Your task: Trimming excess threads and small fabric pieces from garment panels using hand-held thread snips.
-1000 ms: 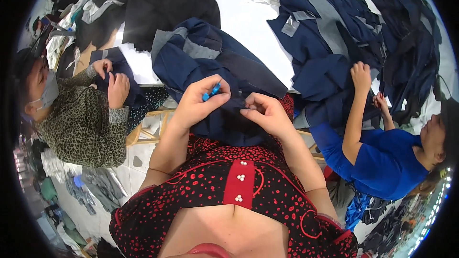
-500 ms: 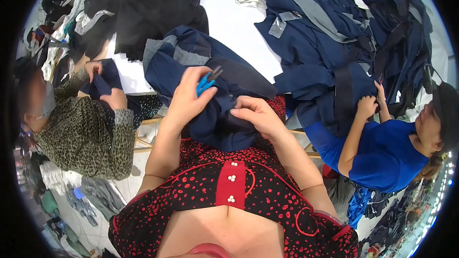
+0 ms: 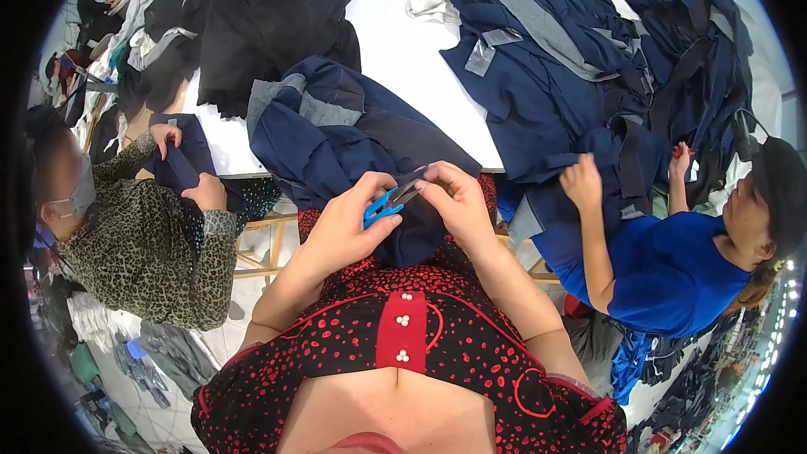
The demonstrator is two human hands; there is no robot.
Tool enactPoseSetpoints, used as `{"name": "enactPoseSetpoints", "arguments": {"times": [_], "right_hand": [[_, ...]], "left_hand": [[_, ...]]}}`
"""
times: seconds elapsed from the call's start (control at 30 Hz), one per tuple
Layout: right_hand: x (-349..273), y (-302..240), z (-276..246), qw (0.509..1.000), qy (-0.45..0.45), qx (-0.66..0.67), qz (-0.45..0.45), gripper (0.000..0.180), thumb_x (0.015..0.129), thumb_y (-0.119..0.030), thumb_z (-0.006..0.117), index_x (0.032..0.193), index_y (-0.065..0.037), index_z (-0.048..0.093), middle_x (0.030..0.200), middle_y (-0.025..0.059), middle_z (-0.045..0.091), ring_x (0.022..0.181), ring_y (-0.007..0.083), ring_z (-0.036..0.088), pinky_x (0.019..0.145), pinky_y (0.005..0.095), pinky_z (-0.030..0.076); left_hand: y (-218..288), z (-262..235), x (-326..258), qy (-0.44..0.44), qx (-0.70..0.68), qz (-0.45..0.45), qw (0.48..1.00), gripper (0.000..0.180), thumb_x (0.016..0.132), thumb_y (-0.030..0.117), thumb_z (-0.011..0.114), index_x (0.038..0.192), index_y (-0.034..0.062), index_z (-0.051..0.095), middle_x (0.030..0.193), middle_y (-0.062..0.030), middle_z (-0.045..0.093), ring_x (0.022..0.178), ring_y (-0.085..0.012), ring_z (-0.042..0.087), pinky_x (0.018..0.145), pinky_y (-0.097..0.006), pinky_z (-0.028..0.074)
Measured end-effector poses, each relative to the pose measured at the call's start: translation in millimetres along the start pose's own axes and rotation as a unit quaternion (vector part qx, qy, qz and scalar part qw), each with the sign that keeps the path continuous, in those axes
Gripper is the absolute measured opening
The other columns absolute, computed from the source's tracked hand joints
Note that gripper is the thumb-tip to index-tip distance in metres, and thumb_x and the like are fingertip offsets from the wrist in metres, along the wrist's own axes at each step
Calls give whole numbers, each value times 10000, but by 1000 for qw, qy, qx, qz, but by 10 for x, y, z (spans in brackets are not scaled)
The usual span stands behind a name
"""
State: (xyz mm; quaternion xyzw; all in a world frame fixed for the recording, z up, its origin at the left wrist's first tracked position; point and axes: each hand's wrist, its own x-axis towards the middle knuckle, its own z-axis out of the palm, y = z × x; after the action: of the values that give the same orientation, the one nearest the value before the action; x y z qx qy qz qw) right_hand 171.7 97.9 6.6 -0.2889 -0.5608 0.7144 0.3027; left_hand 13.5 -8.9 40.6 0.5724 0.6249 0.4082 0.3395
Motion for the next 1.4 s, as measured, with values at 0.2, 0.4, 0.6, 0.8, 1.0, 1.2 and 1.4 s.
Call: {"name": "enactPoseSetpoints", "arguments": {"times": [0.2,0.4,0.6,0.8,1.0,1.2,1.4], "right_hand": [[-17,11,-4,998,0,-56,-38,71,822,-14,593,810,40,548,804,3,486,719,44,467,627,184,369],[-21,-4,-4,990,-20,-116,-74,70,825,-22,594,818,40,562,802,6,490,692,41,458,580,182,357],[-23,13,-29,981,-32,-171,-85,77,812,-32,597,814,35,560,779,19,490,662,60,461,562,197,357],[-12,-9,-19,975,-45,-193,-97,87,805,-44,604,816,29,558,786,26,502,647,67,466,553,201,357],[11,23,-31,974,-43,-201,-94,90,801,-43,606,815,31,556,784,29,506,658,74,480,561,208,367],[15,16,-30,976,-49,-192,-87,85,798,-38,603,804,33,557,789,35,514,683,83,494,585,210,378],[5,-28,-37,981,-65,-176,-51,68,796,4,581,798,44,526,841,33,477,770,89,461,665,208,359]], "left_hand": [[0,7,26,-2,6,-17,1000,361,792,129,646,1096,51,468,860,-129,593,791,-282,612,705,-333,473],[-30,32,17,11,12,-5,1000,360,792,128,646,1095,47,470,851,-127,585,785,-273,607,707,-331,471],[-127,-14,38,-37,-69,-14,997,352,816,122,628,1113,28,464,852,-87,581,720,-157,570,659,-277,457],[-284,-34,66,-111,-353,-105,923,290,873,121,581,1120,14,476,872,-57,564,635,-49,478,526,-177,369],[-359,6,82,-96,-376,-97,917,277,875,114,586,1117,20,490,856,-48,560,603,-34,459,500,-162,349],[-431,37,101,-90,-378,-96,916,256,869,99,589,1100,20,511,822,-31,552,578,-27,442,482,-159,334],[-467,68,106,-104,-425,-97,894,267,870,117,583,1104,18,501,806,-43,551,557,-39,442,471,-161,331]]}}
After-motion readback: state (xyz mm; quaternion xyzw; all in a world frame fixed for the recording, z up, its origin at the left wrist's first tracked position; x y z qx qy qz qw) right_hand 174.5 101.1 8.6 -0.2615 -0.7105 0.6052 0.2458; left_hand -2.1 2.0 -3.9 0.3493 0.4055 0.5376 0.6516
